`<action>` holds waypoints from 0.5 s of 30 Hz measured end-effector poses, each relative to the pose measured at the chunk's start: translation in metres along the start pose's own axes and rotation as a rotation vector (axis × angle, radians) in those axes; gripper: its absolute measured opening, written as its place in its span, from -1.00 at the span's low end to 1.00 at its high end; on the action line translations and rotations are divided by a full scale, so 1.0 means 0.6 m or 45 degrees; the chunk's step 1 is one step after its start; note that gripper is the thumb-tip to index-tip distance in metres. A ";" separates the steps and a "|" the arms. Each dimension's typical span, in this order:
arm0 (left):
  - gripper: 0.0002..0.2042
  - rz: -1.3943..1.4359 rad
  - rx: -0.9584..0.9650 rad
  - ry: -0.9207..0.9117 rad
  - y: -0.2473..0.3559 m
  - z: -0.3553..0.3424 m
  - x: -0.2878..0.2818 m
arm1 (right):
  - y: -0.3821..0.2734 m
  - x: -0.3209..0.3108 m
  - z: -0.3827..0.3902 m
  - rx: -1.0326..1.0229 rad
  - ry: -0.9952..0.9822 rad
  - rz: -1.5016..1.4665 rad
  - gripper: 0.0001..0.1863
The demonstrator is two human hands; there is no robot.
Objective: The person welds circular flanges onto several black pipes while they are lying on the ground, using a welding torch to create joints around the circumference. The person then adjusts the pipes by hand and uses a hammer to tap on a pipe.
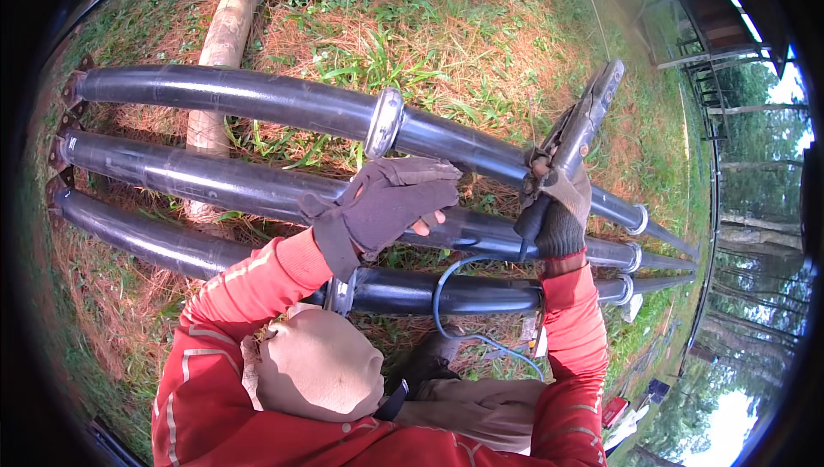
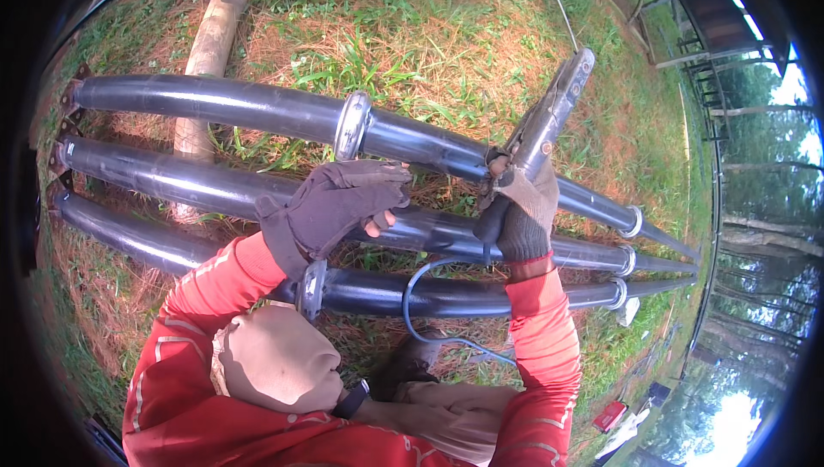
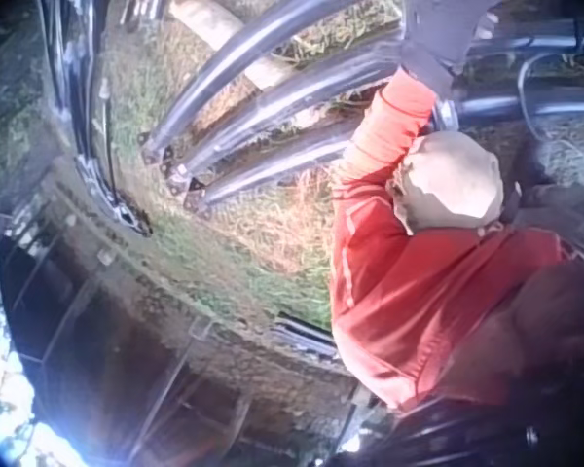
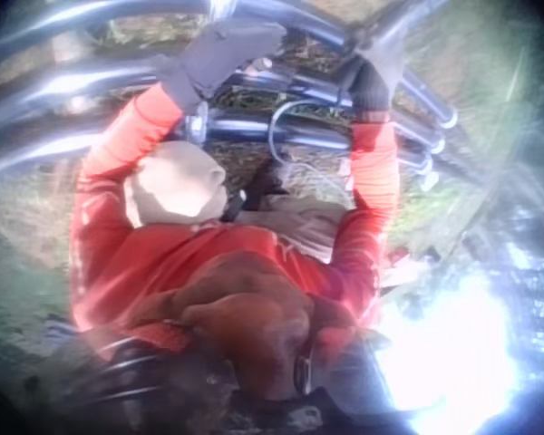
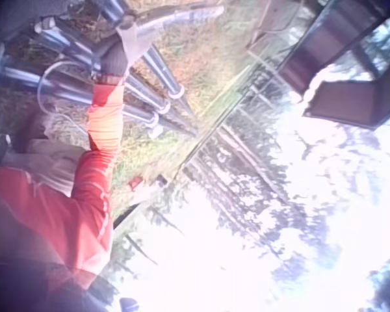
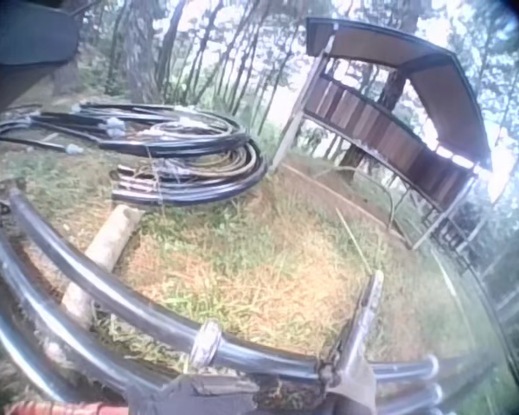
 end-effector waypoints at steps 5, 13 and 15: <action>-0.65 -0.130 0.027 -0.136 -0.030 -0.034 0.084 | -0.045 0.031 0.087 0.007 -0.049 0.152 -0.43; -0.65 0.343 0.084 -0.168 -0.054 0.013 0.093 | -0.045 0.081 0.154 -0.015 -0.001 0.301 -0.53; -0.65 0.507 0.100 -0.233 -0.050 0.021 0.096 | -0.044 0.092 0.152 -0.002 0.020 0.279 -0.53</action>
Point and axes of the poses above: each hand's wrist, its own z-axis away from the middle knuckle, its own x-axis out of the palm, y = z × x, the point moved 4 cm from there along -z, towards the middle knuckle, and after that the axes turned 2 degrees about y, right-handed, at the moved point
